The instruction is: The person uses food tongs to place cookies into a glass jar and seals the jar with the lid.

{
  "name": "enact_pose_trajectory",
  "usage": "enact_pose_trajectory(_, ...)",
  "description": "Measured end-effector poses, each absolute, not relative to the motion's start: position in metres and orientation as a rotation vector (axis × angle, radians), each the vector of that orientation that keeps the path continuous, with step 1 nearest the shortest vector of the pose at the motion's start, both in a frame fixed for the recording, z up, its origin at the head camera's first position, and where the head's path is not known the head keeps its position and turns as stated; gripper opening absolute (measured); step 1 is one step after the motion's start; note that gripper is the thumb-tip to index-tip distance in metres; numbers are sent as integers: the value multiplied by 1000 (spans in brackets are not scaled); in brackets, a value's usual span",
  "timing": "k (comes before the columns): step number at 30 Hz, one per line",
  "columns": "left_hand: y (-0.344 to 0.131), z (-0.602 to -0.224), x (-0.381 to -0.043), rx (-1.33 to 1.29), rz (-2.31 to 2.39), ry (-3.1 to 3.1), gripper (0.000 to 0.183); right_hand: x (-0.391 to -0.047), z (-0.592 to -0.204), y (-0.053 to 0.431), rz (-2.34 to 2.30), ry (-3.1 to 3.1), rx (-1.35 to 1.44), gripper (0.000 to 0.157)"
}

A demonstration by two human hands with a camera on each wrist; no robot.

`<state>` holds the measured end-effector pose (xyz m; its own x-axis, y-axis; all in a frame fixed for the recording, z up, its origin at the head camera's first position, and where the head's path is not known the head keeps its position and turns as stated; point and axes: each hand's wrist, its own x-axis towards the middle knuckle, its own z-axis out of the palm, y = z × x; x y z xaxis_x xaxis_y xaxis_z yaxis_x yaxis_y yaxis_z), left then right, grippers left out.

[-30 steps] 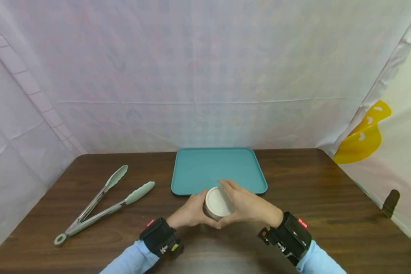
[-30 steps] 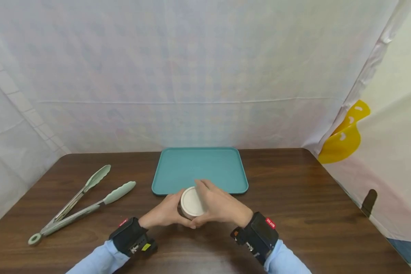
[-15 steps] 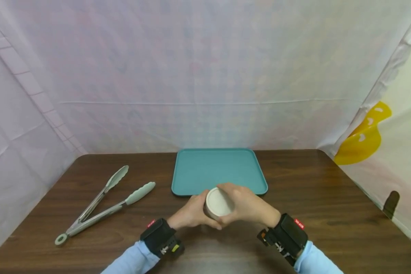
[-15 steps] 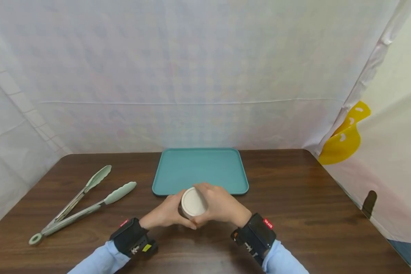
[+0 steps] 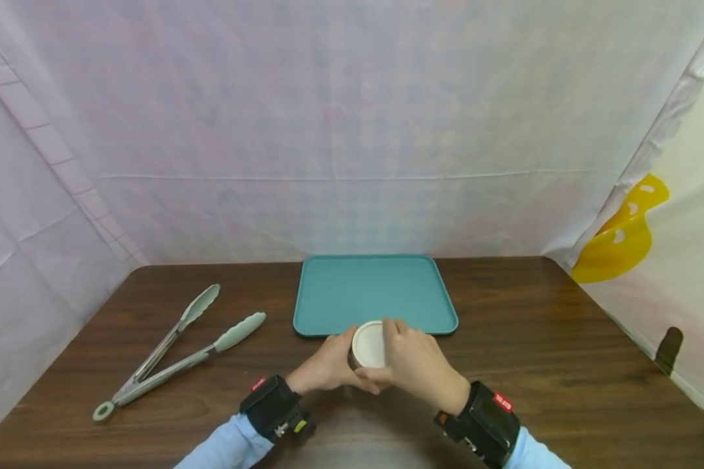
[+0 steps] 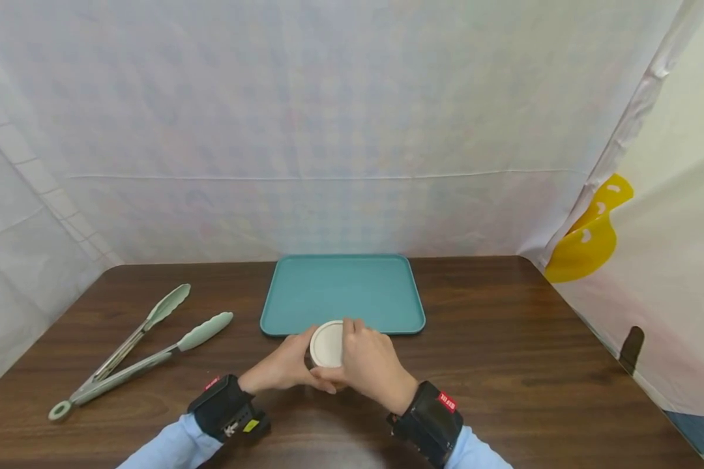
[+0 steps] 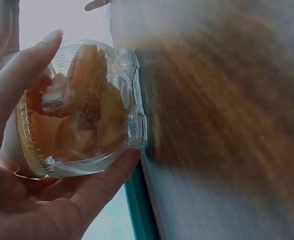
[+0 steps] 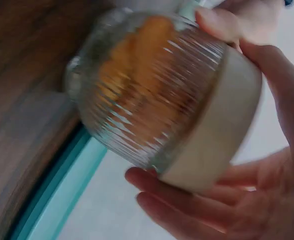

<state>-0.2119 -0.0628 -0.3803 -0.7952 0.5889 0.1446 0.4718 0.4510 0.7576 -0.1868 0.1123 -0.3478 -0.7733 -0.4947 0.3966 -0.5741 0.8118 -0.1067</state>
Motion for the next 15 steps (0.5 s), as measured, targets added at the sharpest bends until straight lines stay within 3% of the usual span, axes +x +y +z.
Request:
enact_pose_trajectory(8,-63,-381,-212,964,1266,2566,92,-205,-331,136,923,-2940,1130,99)
enact_pose_trajectory(15,-62,-381,-212,939,1266,2564,94,-214,-340,142,992,-2895,1293,97)
